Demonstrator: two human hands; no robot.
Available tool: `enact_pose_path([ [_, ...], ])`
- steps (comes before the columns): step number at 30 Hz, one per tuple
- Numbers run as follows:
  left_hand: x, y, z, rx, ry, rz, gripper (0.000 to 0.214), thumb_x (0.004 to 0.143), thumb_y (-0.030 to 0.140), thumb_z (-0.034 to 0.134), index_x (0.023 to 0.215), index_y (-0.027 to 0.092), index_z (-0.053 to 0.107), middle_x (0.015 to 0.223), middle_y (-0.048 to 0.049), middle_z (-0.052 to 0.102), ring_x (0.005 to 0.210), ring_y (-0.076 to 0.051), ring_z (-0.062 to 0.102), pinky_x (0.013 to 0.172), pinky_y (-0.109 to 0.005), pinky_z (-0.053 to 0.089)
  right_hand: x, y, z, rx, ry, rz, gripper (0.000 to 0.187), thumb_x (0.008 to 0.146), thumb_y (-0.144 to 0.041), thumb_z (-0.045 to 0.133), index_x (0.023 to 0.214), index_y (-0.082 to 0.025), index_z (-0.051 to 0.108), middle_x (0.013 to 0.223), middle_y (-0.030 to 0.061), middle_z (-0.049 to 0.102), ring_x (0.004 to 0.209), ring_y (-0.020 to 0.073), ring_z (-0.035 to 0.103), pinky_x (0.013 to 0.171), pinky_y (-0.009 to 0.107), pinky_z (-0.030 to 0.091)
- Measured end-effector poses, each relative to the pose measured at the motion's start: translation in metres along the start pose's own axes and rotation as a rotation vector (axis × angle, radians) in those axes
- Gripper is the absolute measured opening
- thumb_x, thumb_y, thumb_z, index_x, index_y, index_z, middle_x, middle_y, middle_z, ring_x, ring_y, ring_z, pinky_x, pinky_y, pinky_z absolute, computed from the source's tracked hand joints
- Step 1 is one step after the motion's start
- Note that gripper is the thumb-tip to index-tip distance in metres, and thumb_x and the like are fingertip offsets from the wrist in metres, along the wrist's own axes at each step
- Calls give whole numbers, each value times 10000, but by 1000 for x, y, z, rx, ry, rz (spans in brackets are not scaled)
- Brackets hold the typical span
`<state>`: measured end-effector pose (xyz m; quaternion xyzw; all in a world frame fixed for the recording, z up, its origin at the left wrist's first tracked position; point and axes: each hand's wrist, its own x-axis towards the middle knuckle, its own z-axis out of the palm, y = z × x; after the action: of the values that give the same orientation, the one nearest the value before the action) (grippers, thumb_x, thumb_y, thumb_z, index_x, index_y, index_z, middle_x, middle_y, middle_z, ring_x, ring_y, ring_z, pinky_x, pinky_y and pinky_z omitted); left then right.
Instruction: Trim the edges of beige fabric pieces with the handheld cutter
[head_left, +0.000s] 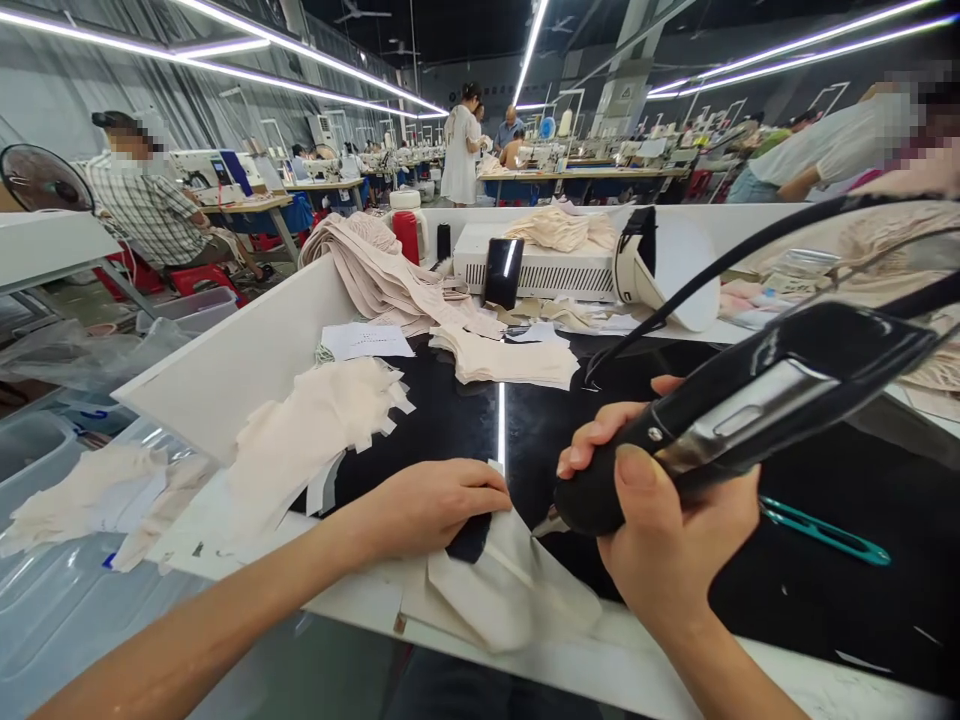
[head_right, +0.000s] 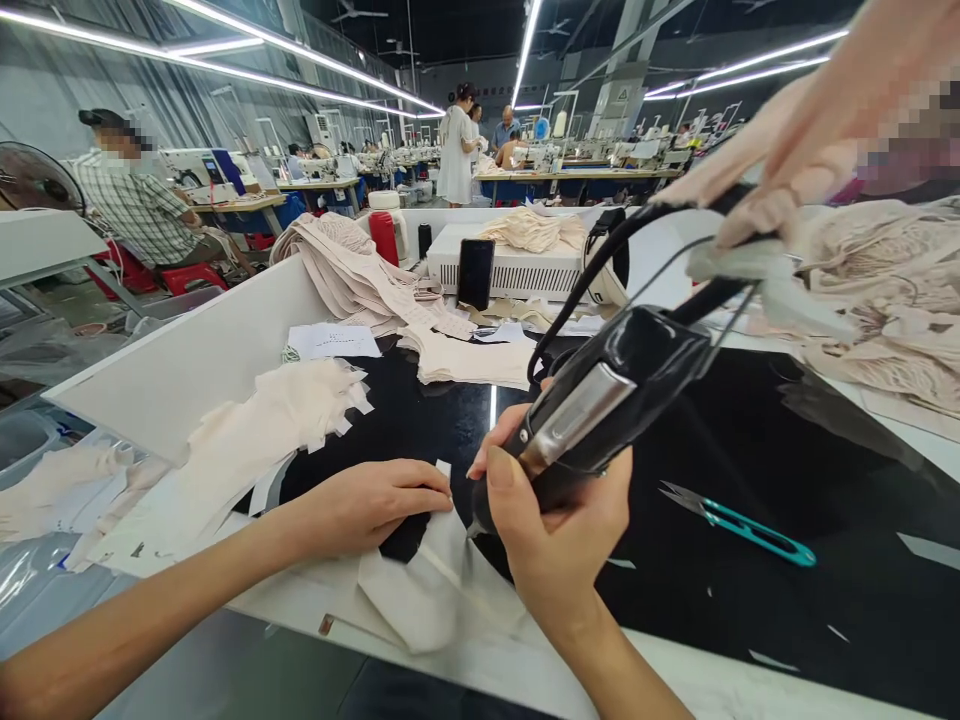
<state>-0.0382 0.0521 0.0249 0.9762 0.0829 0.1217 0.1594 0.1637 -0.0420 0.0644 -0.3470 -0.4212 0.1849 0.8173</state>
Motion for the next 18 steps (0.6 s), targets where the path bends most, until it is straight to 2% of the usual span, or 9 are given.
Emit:
enact_pose_path([
  [7,-7,9,-16,127,-105,22,624,1001,-49,557,1503,281,726,1524,-92,720,1306,-236,760,1019,-271,636,-3,1,3,16,-8,14,395,953,-436,958,1167,-291,659,898,-46,786,611,126,730,568,269,654],
  [13,-9,13,-18,230,-132,64,651,994,-59,552,1519,286,722,1518,-105,702,1269,-255,753,1042,-312,643,-4,2,6,12,21,27,371,935,-374,958,1159,-291,674,878,-43,794,606,126,702,556,264,640],
  [18,-10,13,-16,253,-142,59,667,996,-45,557,1548,299,703,1541,-115,685,1283,-253,742,1071,-326,648,-2,4,7,38,11,32,386,939,-425,968,1166,-293,685,889,-53,798,643,118,717,593,250,649],
])
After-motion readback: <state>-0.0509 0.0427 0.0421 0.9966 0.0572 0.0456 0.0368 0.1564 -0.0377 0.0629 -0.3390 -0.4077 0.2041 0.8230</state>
